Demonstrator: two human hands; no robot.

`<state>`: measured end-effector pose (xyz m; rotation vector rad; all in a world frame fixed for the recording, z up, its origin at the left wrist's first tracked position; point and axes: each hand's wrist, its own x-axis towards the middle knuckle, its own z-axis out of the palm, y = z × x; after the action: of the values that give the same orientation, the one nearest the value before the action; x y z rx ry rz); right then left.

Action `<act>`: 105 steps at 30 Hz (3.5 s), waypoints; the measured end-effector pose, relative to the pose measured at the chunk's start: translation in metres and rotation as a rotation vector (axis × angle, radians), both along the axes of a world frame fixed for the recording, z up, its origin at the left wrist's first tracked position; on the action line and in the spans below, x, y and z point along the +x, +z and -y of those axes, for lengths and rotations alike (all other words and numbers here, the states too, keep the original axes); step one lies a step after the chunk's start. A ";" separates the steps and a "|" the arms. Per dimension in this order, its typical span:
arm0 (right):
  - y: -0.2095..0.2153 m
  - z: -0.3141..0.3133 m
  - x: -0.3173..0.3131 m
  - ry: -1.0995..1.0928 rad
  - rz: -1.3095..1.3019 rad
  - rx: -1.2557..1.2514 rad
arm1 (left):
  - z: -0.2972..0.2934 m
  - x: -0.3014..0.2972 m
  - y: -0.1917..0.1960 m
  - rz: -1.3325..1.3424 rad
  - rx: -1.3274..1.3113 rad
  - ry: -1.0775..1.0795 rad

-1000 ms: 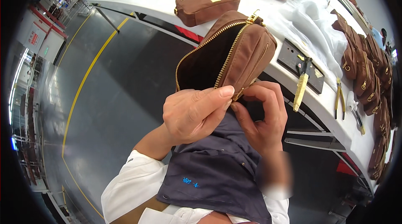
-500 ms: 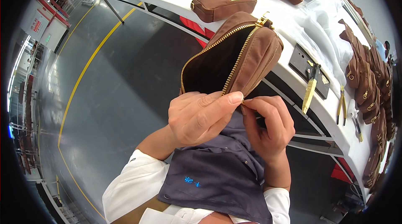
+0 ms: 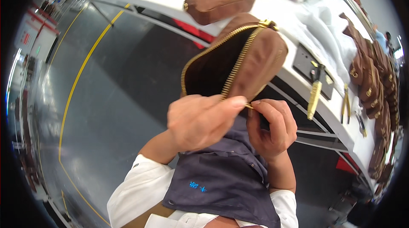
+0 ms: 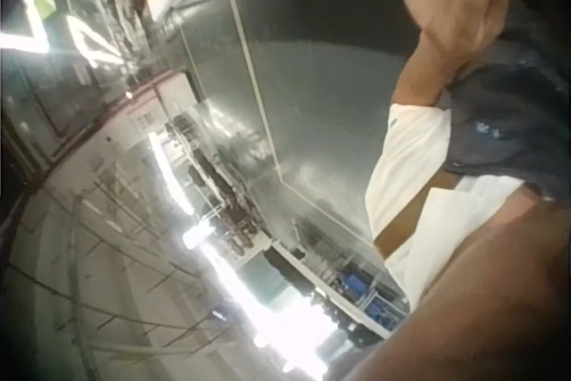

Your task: Assembling and finishing hardware on leather pouches in a factory.

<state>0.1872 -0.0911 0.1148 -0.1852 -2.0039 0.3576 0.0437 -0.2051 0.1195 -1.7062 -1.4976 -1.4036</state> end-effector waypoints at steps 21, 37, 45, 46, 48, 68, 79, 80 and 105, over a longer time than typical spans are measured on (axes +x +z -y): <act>-0.025 -0.405 0.247 -1.008 0.711 -0.091 | -0.160 -0.197 0.037 0.130 0.031 0.254; 0.020 -0.283 0.385 -1.169 0.188 0.330 | -0.016 0.032 -0.109 0.528 -0.574 -0.419; -0.021 -0.005 0.224 -0.346 -0.197 -0.173 | -0.023 0.064 -0.063 0.395 -0.428 -0.469; -0.026 0.007 0.209 -0.157 -0.202 -0.318 | -0.023 0.070 -0.059 0.410 -0.441 -0.500; -0.037 0.020 0.203 0.012 -0.135 -0.802 | -0.027 0.080 -0.050 0.315 -0.439 -0.581; -0.083 -0.009 0.139 -0.379 0.306 -0.378 | -0.075 0.046 -0.079 0.876 -1.170 -0.583; -0.116 0.006 0.101 -0.021 0.496 0.033 | -0.066 0.033 -0.134 1.488 -1.203 -0.721; -0.113 0.002 0.101 -0.021 0.526 0.090 | -0.066 0.034 -0.134 1.500 -1.213 -0.732; 0.017 -0.259 0.057 -0.377 0.723 -0.425 | -0.092 0.057 -0.211 -0.031 -1.002 -0.099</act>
<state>0.2441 0.1684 0.1321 -1.0707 -2.4965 0.5163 0.1005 -0.1126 -0.0912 -2.3343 -2.3336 -0.6345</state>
